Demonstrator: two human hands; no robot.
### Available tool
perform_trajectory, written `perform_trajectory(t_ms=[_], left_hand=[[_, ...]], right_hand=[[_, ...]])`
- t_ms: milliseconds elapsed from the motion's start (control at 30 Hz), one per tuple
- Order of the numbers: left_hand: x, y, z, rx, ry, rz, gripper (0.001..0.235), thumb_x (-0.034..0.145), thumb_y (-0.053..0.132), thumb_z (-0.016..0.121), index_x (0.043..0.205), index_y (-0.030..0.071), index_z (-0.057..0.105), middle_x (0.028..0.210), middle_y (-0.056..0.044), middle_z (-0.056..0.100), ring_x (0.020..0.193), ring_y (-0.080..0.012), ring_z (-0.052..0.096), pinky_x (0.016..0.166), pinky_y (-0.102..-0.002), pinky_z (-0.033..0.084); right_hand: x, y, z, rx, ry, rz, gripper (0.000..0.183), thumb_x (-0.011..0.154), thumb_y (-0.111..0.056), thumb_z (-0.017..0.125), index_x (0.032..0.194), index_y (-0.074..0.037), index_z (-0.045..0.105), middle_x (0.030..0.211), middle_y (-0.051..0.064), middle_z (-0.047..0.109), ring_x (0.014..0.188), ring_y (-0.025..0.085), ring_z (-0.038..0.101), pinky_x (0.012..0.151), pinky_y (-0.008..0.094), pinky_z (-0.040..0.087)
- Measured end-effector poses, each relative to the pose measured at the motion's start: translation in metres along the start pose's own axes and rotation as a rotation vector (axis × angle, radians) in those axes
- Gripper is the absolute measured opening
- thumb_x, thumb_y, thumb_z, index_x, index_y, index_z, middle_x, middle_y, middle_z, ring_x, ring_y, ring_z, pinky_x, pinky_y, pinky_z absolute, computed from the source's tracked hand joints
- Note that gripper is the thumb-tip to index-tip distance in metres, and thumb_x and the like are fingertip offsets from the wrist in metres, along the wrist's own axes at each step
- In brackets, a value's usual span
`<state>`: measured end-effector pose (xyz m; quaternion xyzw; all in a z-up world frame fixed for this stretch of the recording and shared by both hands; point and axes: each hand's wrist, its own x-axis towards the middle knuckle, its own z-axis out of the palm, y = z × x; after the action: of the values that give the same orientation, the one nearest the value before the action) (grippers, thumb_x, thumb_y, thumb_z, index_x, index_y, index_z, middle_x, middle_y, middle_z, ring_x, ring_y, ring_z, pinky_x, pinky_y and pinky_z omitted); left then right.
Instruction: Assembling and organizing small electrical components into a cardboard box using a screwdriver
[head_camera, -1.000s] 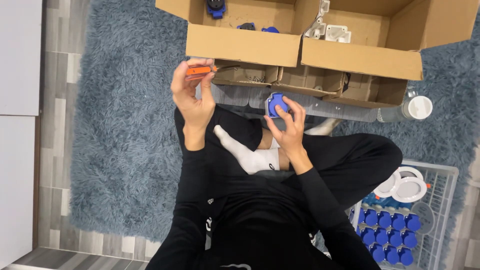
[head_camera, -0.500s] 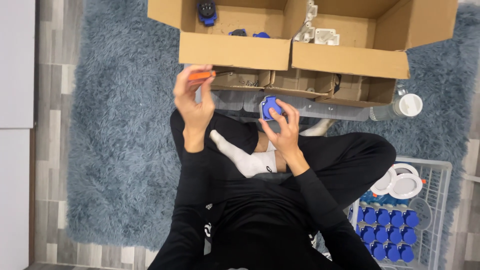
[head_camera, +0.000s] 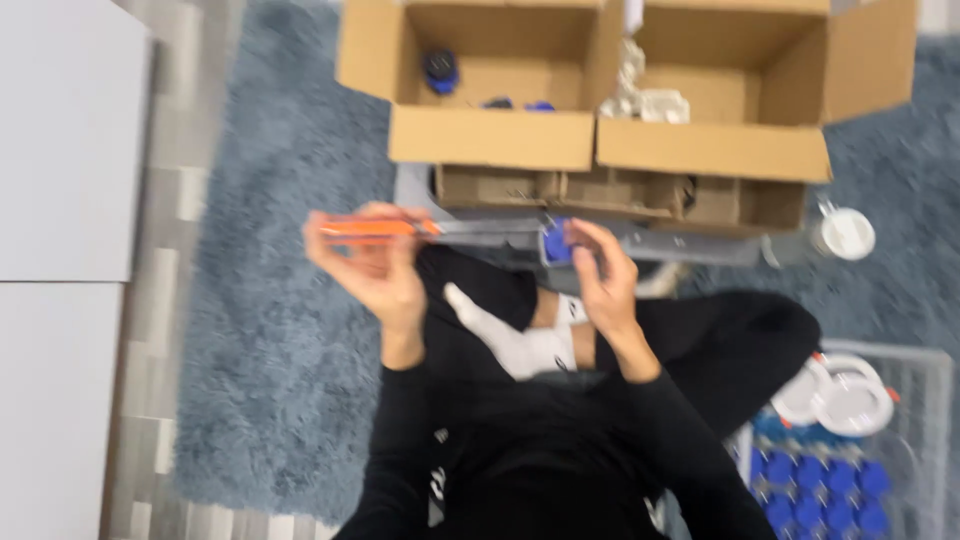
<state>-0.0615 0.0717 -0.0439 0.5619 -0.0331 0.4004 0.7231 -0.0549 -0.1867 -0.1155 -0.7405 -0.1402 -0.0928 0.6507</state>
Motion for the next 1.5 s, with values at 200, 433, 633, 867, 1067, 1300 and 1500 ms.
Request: perform_trajectory(t_ms=[200, 433, 633, 867, 1067, 1300, 1500], left_hand=[[-0.013, -0.002, 0.010, -0.125, -0.042, -0.086, 0.093, 0.103, -0.012, 0.068, 0.169, 0.019, 0.011, 0.118, -0.030, 0.065, 0.104, -0.0499, 0.079, 0.086, -0.056, 0.073], [-0.019, 0.002, 0.015, -0.114, -0.083, -0.094, 0.091, 0.103, -0.012, 0.067, 0.169, 0.015, 0.011, 0.118, -0.029, 0.065, 0.106, -0.0479, 0.078, 0.087, -0.054, 0.073], [-0.019, 0.000, 0.014, -0.111, -0.109, -0.079, 0.090, 0.103, -0.013, 0.066, 0.169, 0.015, 0.011, 0.117, -0.030, 0.064, 0.106, -0.0497, 0.078, 0.087, -0.057, 0.073], [-0.021, 0.002, 0.015, -0.089, -0.125, -0.076, 0.088, 0.104, -0.013, 0.065, 0.168, 0.014, 0.012, 0.118, -0.030, 0.064, 0.108, -0.0482, 0.078, 0.088, -0.055, 0.073], [-0.024, 0.003, 0.019, -0.042, -0.137, -0.058, 0.087, 0.104, -0.011, 0.065, 0.168, 0.014, 0.012, 0.117, -0.028, 0.065, 0.108, -0.0473, 0.078, 0.088, -0.055, 0.072], [-0.032, -0.004, 0.024, -0.021, -0.157, -0.022, 0.092, 0.103, -0.011, 0.068, 0.169, 0.014, 0.009, 0.117, -0.026, 0.065, 0.108, -0.0467, 0.078, 0.091, -0.055, 0.072], [-0.038, -0.007, 0.025, -0.032, -0.193, -0.006, 0.097, 0.101, -0.009, 0.073, 0.170, 0.016, 0.011, 0.119, -0.028, 0.066, 0.107, -0.0487, 0.078, 0.090, -0.054, 0.071]], right_hand=[[-0.011, 0.020, 0.003, 0.553, 0.026, 0.276, 0.035, 0.116, -0.015, 0.050, 0.138, 0.009, 0.064, 0.107, 0.028, 0.076, 0.084, 0.031, 0.077, 0.079, 0.039, 0.062], [-0.018, 0.019, -0.003, 0.717, 0.094, 0.335, 0.028, 0.109, -0.006, 0.061, 0.133, 0.009, 0.065, 0.107, 0.029, 0.076, 0.085, 0.028, 0.076, 0.079, 0.035, 0.061], [-0.015, 0.015, -0.004, 0.730, 0.147, 0.384, 0.019, 0.105, 0.001, 0.067, 0.124, 0.006, 0.066, 0.107, 0.027, 0.077, 0.085, 0.027, 0.076, 0.078, 0.033, 0.063], [-0.015, 0.017, -0.005, 0.791, 0.185, 0.358, 0.014, 0.108, -0.002, 0.063, 0.122, 0.002, 0.061, 0.114, 0.026, 0.075, 0.100, 0.031, 0.080, 0.088, 0.033, 0.066], [-0.019, 0.017, -0.002, 0.800, 0.200, 0.342, 0.019, 0.108, 0.002, 0.062, 0.127, 0.004, 0.062, 0.121, 0.029, 0.076, 0.109, 0.035, 0.081, 0.094, 0.036, 0.068], [-0.032, 0.042, -0.003, 0.799, 0.264, 0.316, 0.013, 0.108, 0.006, 0.062, 0.120, 0.003, 0.066, 0.123, 0.028, 0.078, 0.109, 0.033, 0.082, 0.093, 0.036, 0.070], [-0.033, 0.046, -0.004, 0.727, 0.241, 0.267, 0.013, 0.107, 0.007, 0.064, 0.119, 0.005, 0.067, 0.125, 0.031, 0.077, 0.112, 0.037, 0.080, 0.093, 0.041, 0.070]])
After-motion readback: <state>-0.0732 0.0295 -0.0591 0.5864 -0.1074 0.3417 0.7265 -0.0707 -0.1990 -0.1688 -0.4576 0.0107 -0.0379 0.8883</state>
